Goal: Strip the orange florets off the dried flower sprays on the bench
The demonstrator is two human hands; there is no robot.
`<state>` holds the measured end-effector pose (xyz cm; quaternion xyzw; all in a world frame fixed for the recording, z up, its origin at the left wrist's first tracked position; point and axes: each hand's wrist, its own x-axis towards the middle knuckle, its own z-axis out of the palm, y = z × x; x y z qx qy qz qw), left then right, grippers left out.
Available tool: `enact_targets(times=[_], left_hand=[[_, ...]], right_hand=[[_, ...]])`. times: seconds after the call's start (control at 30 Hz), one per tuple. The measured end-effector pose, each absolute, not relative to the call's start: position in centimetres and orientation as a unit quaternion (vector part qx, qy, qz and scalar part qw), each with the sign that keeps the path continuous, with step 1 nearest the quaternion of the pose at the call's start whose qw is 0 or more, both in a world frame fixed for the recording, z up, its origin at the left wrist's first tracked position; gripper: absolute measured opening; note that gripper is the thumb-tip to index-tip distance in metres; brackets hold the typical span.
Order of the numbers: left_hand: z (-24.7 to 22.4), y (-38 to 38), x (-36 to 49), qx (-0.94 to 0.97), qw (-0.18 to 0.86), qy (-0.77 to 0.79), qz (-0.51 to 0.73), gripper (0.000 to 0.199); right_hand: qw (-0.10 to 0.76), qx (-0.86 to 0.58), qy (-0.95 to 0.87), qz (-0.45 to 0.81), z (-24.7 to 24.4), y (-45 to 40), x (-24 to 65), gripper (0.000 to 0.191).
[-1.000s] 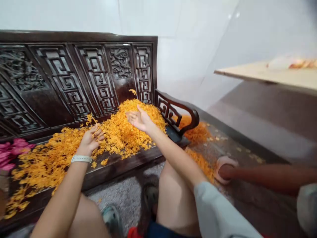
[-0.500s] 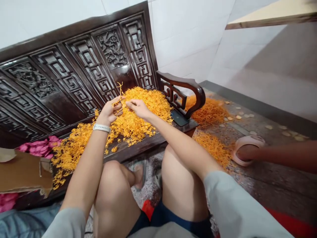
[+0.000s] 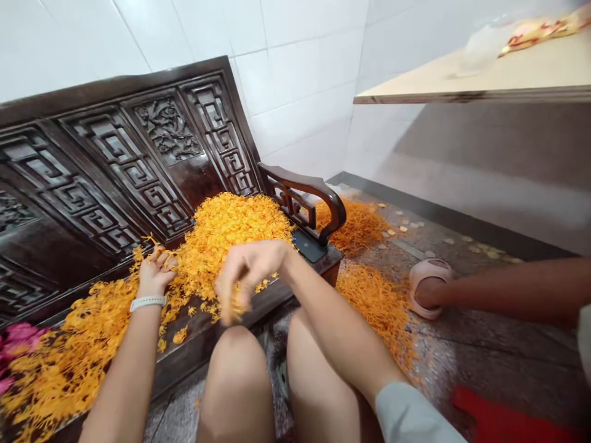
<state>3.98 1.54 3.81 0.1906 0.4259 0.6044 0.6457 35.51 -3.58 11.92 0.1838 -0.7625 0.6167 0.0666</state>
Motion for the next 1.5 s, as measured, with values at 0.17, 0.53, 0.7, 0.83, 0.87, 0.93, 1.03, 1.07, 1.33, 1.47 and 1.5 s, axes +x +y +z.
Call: enact_targets(times=[0.17, 0.53, 0.7, 0.83, 0.87, 0.93, 1.03, 1.07, 1.33, 1.47, 1.5], left_hand=[[3.0, 0.4, 4.2, 0.236, 0.630, 0.320, 0.667, 0.028], [5.6, -0.8, 9.4, 0.374, 0.695, 0.352, 0.503, 0.044], [6.7, 2.1, 11.5, 0.393, 0.713, 0.372, 0.446, 0.026], [4.7, 4.1, 12.5, 0.367, 0.753, 0.349, 0.421, 0.020], [3.9, 4.6, 12.5, 0.358, 0.759, 0.343, 0.423, 0.020], [2.5, 5.5, 12.3, 0.351, 0.764, 0.325, 0.433, 0.020], [1.4, 6.6, 11.6, 0.347, 0.770, 0.280, 0.456, 0.018], [1.3, 6.9, 11.3, 0.343, 0.775, 0.263, 0.461, 0.016], [1.9, 7.8, 8.1, 0.350, 0.818, 0.220, 0.400, 0.020], [1.2, 7.9, 6.9, 0.354, 0.808, 0.236, 0.408, 0.018], [1.0, 8.0, 6.6, 0.339, 0.800, 0.244, 0.432, 0.019]], right_hand=[[0.407, -0.082, -0.390, 0.822, 6.6, 0.9, 31.8, 0.046], [0.467, -0.360, -0.562, 0.580, 4.4, 1.1, 29.5, 0.027], [0.460, -0.252, -0.642, 0.559, 4.0, 1.6, 29.9, 0.028], [0.496, -0.280, -0.627, 0.532, 2.5, 2.7, 29.8, 0.033], [0.486, -0.288, -0.634, 0.528, 2.2, 3.1, 29.9, 0.036], [0.447, -0.303, -0.646, 0.539, 2.0, 3.7, 30.0, 0.037], [0.436, -0.337, -0.635, 0.541, 2.0, 4.4, 29.6, 0.034], [0.446, -0.347, -0.633, 0.529, 1.9, 4.6, 29.3, 0.031], [0.427, -0.304, -0.715, 0.463, 0.0, 5.9, 26.1, 0.042], [0.388, -0.336, -0.783, 0.350, 1.0, 5.5, 25.1, 0.042], [0.371, -0.340, -0.809, 0.304, 1.7, 5.0, 24.9, 0.042]])
